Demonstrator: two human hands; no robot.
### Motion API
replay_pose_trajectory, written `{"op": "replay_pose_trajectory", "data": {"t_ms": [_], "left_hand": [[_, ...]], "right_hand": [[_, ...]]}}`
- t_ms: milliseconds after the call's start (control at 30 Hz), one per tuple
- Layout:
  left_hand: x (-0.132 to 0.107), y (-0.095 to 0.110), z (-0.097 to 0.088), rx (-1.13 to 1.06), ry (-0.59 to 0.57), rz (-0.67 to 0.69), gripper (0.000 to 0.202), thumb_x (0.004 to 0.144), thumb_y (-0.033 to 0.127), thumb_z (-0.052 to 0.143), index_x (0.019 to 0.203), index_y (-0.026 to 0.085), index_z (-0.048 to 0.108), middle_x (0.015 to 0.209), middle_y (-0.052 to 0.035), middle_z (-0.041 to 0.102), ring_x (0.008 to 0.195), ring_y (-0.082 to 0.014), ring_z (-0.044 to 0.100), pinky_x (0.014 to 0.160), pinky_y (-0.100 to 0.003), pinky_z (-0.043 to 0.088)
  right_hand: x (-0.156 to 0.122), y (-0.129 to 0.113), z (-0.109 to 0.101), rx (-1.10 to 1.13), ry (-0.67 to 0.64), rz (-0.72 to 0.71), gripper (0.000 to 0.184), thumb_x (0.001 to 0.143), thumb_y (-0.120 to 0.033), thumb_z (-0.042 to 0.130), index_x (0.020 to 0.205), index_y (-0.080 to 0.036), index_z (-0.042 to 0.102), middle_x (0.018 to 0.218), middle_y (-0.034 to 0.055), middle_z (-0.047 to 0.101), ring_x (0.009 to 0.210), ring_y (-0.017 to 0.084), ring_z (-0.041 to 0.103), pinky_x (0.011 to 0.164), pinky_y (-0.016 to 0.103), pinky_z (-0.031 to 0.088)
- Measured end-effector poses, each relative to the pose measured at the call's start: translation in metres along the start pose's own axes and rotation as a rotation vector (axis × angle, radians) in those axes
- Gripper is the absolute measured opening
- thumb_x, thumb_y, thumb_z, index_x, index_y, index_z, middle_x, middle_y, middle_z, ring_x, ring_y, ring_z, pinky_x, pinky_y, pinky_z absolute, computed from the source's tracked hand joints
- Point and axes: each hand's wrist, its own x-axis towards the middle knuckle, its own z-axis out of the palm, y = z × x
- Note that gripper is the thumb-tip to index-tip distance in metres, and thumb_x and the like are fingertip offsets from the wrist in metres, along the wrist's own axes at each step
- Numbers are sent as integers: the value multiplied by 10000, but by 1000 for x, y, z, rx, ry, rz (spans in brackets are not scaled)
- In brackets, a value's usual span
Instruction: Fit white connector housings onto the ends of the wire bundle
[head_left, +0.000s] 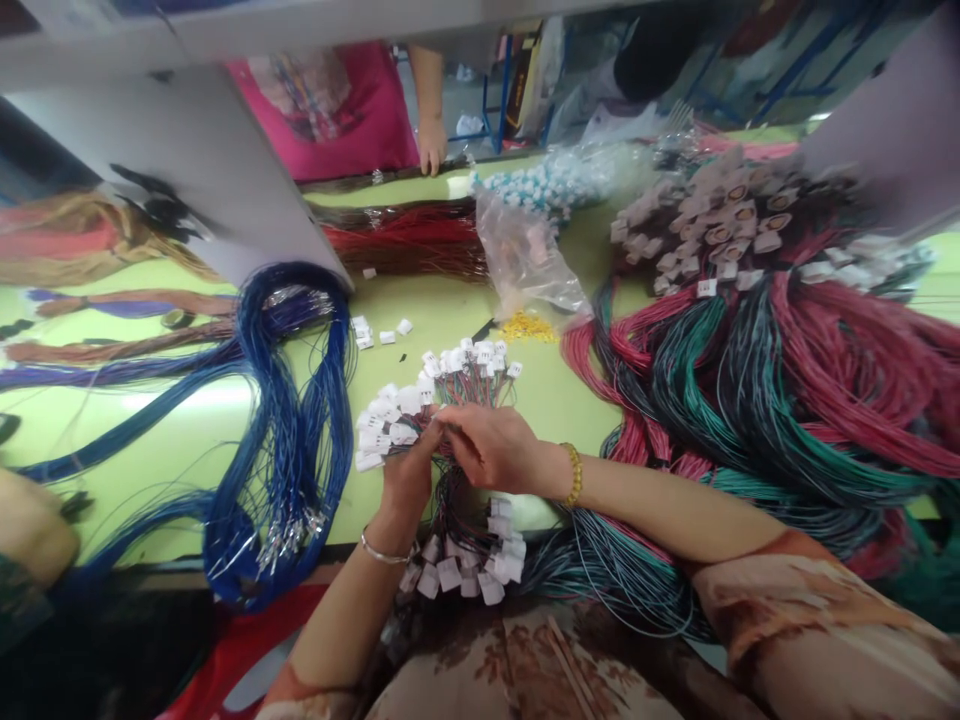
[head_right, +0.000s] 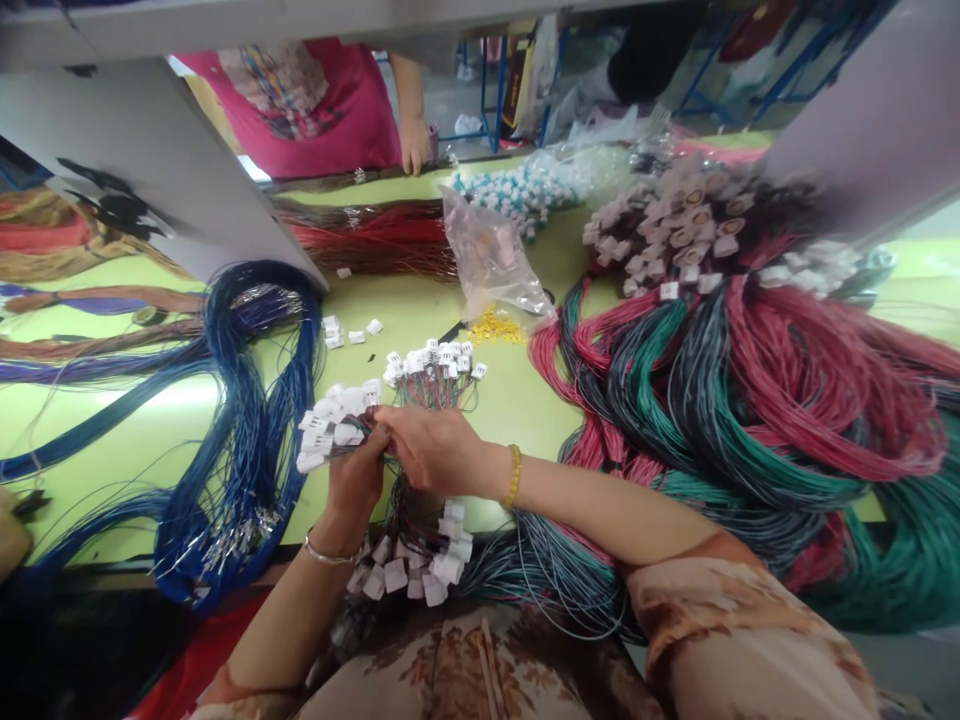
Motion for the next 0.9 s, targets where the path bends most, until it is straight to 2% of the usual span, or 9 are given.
{"op": "replay_pose_trajectory", "data": {"t_ms": [133,200,267,333,433,633,733,833,900], "left_hand": [[1,3,-4,311,-61,140,225,776,375,787,913,203,739,939,-47,750,1063,-260,670,1082,-404,448],[1,7,-3,348,-117,173,255,818,424,745,944,202,737,845,-36,730,899,-232,679,941,-389,517],[-1,10,0,216,-175,100,303,843,472,713,957,191,730,706,-10,676,624,-153,590,680,-319,515],[-3,12,4,30,-218,-16,363,825,514,728,979,185,714,694,5,661,456,-72,402,482,-259,377],[-6,14,8,-113,-235,-137,437,774,538,779,1030,198,681,846,-14,715,402,-16,255,406,-234,229],[-4,13,8,-167,-223,-210,497,788,613,736,997,168,660,783,-21,717,372,3,221,394,-215,200],[-4,14,8,-176,-227,-247,465,750,552,794,977,171,656,802,-15,728,377,11,221,394,-199,204],[-4,13,8,-175,-202,-278,438,717,481,837,970,174,654,821,-16,734,391,14,217,389,-182,188],[-4,12,7,-186,-188,-289,409,716,452,842,946,169,658,773,-5,709,399,10,211,386,-180,197]], "right_hand": [[14,32,-23,105,107,57,217,977,-287,477,1013,-177,660,877,60,722,751,160,629,705,295,489],[21,63,-43,51,198,187,182,937,-253,517,947,-167,677,894,70,721,765,168,619,713,297,472],[24,99,-60,-84,190,364,158,884,-182,539,902,-149,693,877,84,730,748,185,615,707,304,457],[23,129,-70,-246,126,526,156,845,-120,548,847,-139,703,855,100,739,740,201,621,719,312,450],[19,154,-69,-342,71,606,123,827,-117,596,844,-140,716,859,106,750,750,215,634,724,312,451],[17,159,-58,-376,88,612,116,868,-220,613,807,-149,682,846,124,732,762,237,622,715,335,446],[19,155,-62,-309,158,601,125,874,-202,580,773,-157,636,783,112,704,718,223,614,700,344,457],[23,141,-63,119,317,605,75,877,-243,591,833,-183,601,694,40,657,603,172,601,603,313,476],[26,124,-62,478,319,593,119,870,-307,633,875,-194,595,706,21,658,577,145,608,559,290,491]]}}
